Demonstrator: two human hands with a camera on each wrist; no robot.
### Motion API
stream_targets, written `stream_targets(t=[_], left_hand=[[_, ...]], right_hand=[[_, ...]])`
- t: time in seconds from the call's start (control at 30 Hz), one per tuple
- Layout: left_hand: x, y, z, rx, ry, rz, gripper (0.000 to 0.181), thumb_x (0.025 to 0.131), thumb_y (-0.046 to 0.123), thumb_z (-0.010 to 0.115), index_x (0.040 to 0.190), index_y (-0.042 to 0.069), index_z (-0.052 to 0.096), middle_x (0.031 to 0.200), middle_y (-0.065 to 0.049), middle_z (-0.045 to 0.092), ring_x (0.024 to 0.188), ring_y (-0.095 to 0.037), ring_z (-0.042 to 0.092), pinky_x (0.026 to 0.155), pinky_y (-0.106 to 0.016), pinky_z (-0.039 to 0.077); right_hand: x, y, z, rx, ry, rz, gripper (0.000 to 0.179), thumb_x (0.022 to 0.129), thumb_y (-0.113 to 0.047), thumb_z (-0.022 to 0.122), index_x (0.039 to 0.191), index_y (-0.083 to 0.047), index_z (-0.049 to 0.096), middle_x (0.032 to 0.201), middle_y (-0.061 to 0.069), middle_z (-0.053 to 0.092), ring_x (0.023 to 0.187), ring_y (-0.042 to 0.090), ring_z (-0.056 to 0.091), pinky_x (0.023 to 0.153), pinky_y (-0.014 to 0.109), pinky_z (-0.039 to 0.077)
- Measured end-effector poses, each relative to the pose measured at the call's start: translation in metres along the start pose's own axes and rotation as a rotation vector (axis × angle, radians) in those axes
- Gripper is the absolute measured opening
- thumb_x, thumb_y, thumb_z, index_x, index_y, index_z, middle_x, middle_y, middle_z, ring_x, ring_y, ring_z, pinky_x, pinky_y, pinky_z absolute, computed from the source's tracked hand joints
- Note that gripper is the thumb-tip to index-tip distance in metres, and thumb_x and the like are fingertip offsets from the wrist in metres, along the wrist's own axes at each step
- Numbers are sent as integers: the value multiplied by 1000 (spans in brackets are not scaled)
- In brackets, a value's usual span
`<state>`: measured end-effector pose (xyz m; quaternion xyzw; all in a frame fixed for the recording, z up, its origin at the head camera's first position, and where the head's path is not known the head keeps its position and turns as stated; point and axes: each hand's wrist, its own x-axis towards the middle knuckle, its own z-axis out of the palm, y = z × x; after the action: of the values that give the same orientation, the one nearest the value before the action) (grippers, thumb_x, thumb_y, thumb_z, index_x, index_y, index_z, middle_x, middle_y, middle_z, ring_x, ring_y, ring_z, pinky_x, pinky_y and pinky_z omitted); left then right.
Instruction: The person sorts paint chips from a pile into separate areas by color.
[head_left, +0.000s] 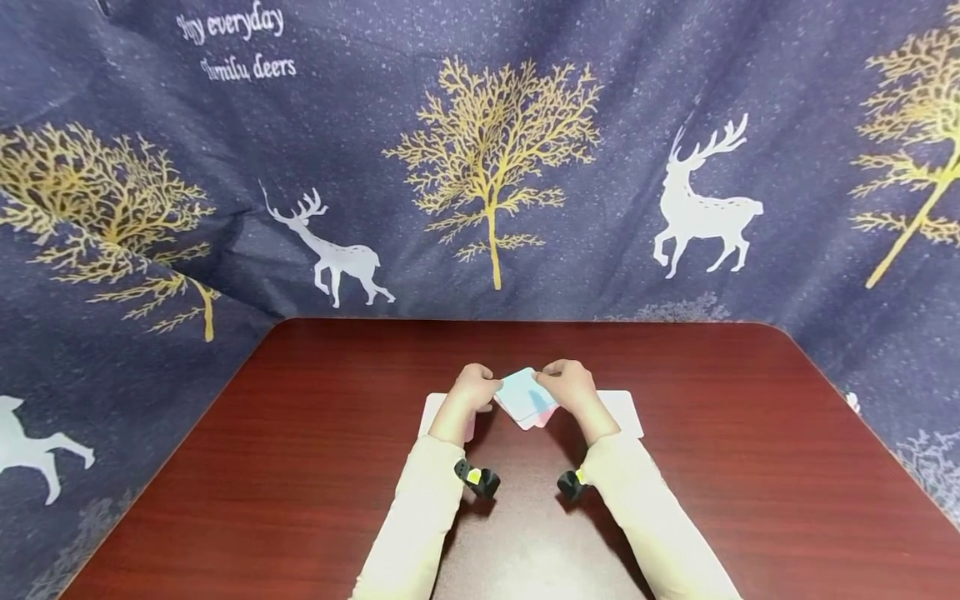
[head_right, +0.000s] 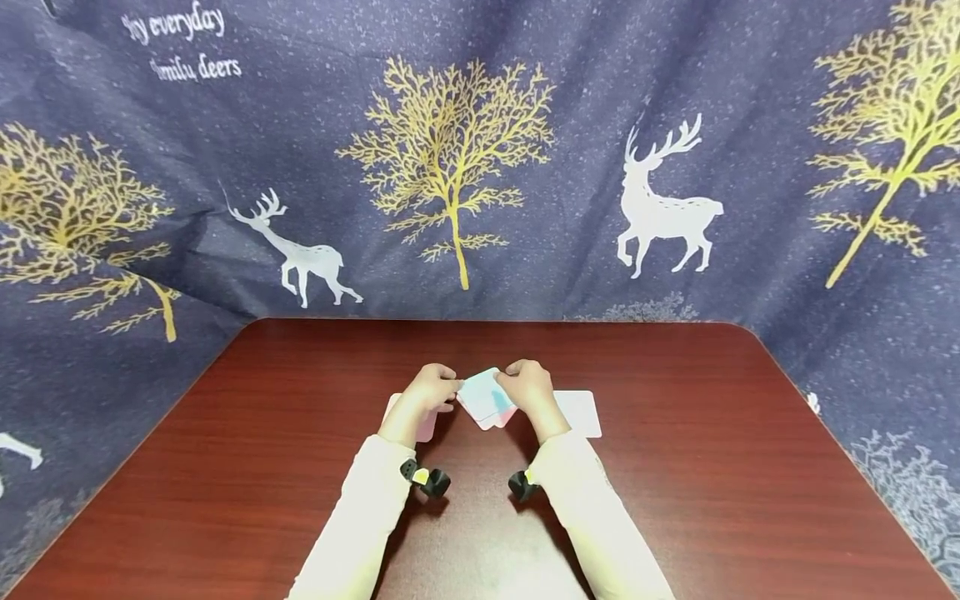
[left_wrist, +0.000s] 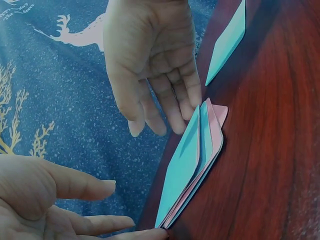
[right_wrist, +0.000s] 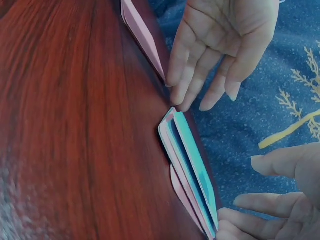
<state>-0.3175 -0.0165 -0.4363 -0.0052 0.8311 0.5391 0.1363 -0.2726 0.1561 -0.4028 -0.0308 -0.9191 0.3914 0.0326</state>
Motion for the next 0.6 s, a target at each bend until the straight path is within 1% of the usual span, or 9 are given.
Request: stream_targets(t=[0.1,0.13,0.17,0.2,0.23,0.37,0.43,0.6], left_hand=[[-20,14,-4,-14,-11,17,46,92,10,59,126,-16,44,130,-30,46,100,-33,64,74,-39,59],[-25,18,-5,-19,-11,20,46,92,10,59,126,-16,43,130,-30,46,100,-34,63,75,-39,58],[-34,26,-5,-18,-4,-8,45,92,8,57,129,-14,42,133,-29,44,105,-36,61,79,-42,57],[-38,28,-6,-7,-1,-8,44,94,7,55,129,-14,41,133,-29,43,107,-37,60,82,-42,56],[-42,31,-6,-7,1,-3,44,94,7,54,130,-14,41,133,-29,44,108,-38,60,82,-42,56],[-46,33,-8,-17,0,-1,44,95,7,53,131,-13,41,132,-29,45,110,-38,58,85,-42,55],[-45,32,-9,-35,-7,-6,45,94,8,55,131,-12,42,133,-28,45,112,-38,57,86,-42,55],[-44,30,-10,-29,-7,-1,45,93,9,56,132,-11,42,135,-27,45,110,-37,58,85,-42,56]], right_hand=[[1,1,1,-5,-6,2,35,87,-27,62,103,3,69,101,18,71,98,37,62,85,45,52],[1,1,1,-5,-8,5,35,87,-28,62,103,2,69,101,18,71,98,37,62,85,45,52],[1,1,1,-6,-10,8,35,86,-28,62,103,2,69,101,18,71,97,36,62,84,45,52],[1,1,1,-4,-13,11,35,86,-28,61,103,2,70,101,18,71,97,36,62,84,44,52],[1,0,2,-2,-17,12,35,86,-28,61,103,2,70,101,18,71,97,36,62,84,44,52],[1,-1,2,1,-21,17,35,86,-28,61,104,1,70,102,18,71,97,35,62,84,44,52],[2,-1,2,-2,-21,18,35,86,-28,61,104,1,70,102,18,70,97,34,62,84,44,52],[2,0,5,-3,-32,8,34,87,-27,60,104,1,70,104,17,70,103,37,61,88,46,51]])
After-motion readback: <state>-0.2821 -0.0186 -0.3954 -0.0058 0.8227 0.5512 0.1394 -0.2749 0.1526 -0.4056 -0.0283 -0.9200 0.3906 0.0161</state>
